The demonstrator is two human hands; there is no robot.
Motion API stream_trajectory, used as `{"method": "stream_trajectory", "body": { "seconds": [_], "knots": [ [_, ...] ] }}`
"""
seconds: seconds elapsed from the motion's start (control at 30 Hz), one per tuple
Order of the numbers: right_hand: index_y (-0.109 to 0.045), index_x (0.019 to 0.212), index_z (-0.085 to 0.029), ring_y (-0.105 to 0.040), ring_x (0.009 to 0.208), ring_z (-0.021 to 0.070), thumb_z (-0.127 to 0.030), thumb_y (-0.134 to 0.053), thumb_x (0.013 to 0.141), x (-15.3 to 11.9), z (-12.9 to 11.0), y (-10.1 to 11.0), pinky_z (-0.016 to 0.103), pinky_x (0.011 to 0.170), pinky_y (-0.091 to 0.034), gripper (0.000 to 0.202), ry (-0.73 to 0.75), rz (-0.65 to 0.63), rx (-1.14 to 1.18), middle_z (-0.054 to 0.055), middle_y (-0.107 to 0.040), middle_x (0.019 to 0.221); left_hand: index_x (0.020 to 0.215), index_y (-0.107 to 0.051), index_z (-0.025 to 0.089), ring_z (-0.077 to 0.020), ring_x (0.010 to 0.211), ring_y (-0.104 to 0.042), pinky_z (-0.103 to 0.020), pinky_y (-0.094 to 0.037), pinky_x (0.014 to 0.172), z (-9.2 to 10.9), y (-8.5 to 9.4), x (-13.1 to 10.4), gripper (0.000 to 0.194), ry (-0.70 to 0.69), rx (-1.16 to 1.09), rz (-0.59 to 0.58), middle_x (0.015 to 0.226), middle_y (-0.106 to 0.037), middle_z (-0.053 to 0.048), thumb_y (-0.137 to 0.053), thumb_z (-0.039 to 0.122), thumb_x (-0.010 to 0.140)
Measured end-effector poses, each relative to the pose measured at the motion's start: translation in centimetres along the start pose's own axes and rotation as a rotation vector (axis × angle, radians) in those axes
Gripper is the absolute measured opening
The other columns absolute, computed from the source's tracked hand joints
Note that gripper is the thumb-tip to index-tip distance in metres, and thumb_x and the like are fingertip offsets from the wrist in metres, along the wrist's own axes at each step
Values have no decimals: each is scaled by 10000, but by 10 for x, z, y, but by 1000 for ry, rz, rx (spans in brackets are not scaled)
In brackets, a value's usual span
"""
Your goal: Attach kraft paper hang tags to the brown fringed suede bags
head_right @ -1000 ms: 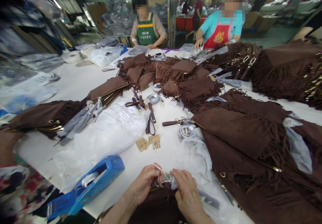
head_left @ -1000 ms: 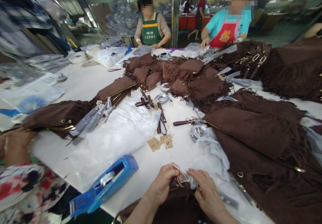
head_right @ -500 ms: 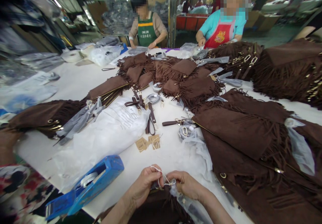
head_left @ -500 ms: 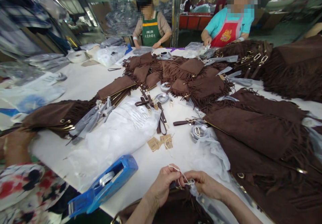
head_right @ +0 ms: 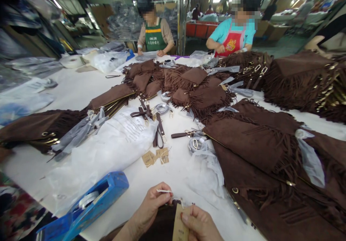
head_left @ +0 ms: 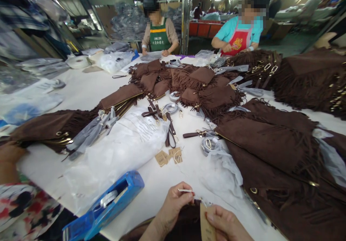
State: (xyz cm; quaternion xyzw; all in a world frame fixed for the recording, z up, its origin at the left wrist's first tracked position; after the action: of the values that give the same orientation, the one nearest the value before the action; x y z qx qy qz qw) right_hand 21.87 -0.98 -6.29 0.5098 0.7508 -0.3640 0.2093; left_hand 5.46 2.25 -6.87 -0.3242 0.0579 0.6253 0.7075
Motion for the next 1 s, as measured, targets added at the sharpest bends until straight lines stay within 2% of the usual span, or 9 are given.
{"method": "stream_trajectory", "body": {
  "seconds": [0.13, 0.33, 0.53, 0.6, 0.7, 0.77, 0.83, 0.93, 1.0],
  "knots": [
    [-508, 657, -179, -176, 306, -10, -518, -784, 530, 15, 14, -24, 134, 325, -125, 455, -63, 31, 426, -104, -422, 417, 689, -599, 138, -114, 639, -489, -248, -339, 642, 2, 8, -12, 312, -59, 62, -64, 677, -592, -10, -693, 434, 660],
    [-532, 653, -159, -319, 278, 18, -509, -816, 476, 27, 16, -29, 124, 307, -206, 484, 31, 215, 557, -96, -448, 344, 704, -616, 167, -200, 921, -527, -319, -381, 819, 7, 21, -32, 277, -260, 339, -89, 954, -609, -82, -611, 442, 746],
    [-579, 713, -142, -487, 389, 37, -337, -888, 369, 28, 21, -37, 116, 362, -367, 502, 21, 320, 733, -48, -605, 520, 737, -636, 193, -219, 1005, -505, -348, -406, 874, 1, 19, -44, 180, -442, 677, -60, 1012, -567, -90, -551, 341, 795],
    [-569, 678, -147, -443, 356, 25, -334, -885, 378, 27, 22, -43, 108, 339, -331, 474, -16, 272, 780, -76, -542, 454, 760, -658, 211, -211, 978, -506, -348, -420, 852, -1, 15, -49, 159, -495, 822, -36, 1001, -546, -81, -536, 305, 798],
    [-545, 634, -156, -264, 294, -11, -408, -864, 415, 24, 20, -52, 102, 315, -222, 462, -123, 67, 811, -143, -321, 334, 839, -687, 261, -206, 881, -509, -350, -414, 783, 0, 8, -59, 172, -549, 1051, 16, 858, -545, -59, -525, 306, 803],
    [-518, 609, -162, -170, 299, -24, -451, -855, 412, 21, 18, -55, 101, 318, -167, 485, -140, -6, 794, -162, -244, 327, 834, -700, 270, -203, 808, -515, -344, -393, 744, 3, 4, -62, 210, -532, 1096, 33, 778, -556, -53, -507, 351, 814],
    [-481, 584, -168, -116, 311, -25, -471, -849, 410, 21, 16, -56, 108, 317, -120, 508, -85, 1, 744, -165, -230, 328, 764, -705, 234, -201, 770, -529, -328, -382, 728, 4, 1, -61, 319, -420, 1001, 25, 745, -585, -59, -455, 418, 836],
    [-481, 605, -170, -179, 313, -16, -506, -818, 461, 23, 18, -56, 121, 323, -115, 497, -16, 11, 631, -130, -366, 358, 662, -667, 161, -185, 646, -543, -289, -389, 626, -2, 2, -54, 533, -132, 707, 25, 640, -603, -61, -322, 514, 864],
    [-510, 643, -175, -268, 317, 2, -557, -773, 509, 24, 23, -53, 131, 336, -145, 482, 24, 42, 521, -90, -469, 393, 620, -636, 155, -169, 550, -521, -277, -372, 556, -7, 6, -51, 557, -51, 650, 95, 549, -573, -45, -292, 513, 871]
  ]
}}
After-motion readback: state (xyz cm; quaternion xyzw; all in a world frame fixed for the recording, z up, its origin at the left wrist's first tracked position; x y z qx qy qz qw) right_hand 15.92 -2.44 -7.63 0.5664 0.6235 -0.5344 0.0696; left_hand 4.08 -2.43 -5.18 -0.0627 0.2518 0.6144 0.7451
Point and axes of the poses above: each hand's wrist, its own x-axis towards the middle knuckle, its own y-axis out of the back of the hand, z = x × y, the point moved 2 cm from there along x, towards the middle knuckle
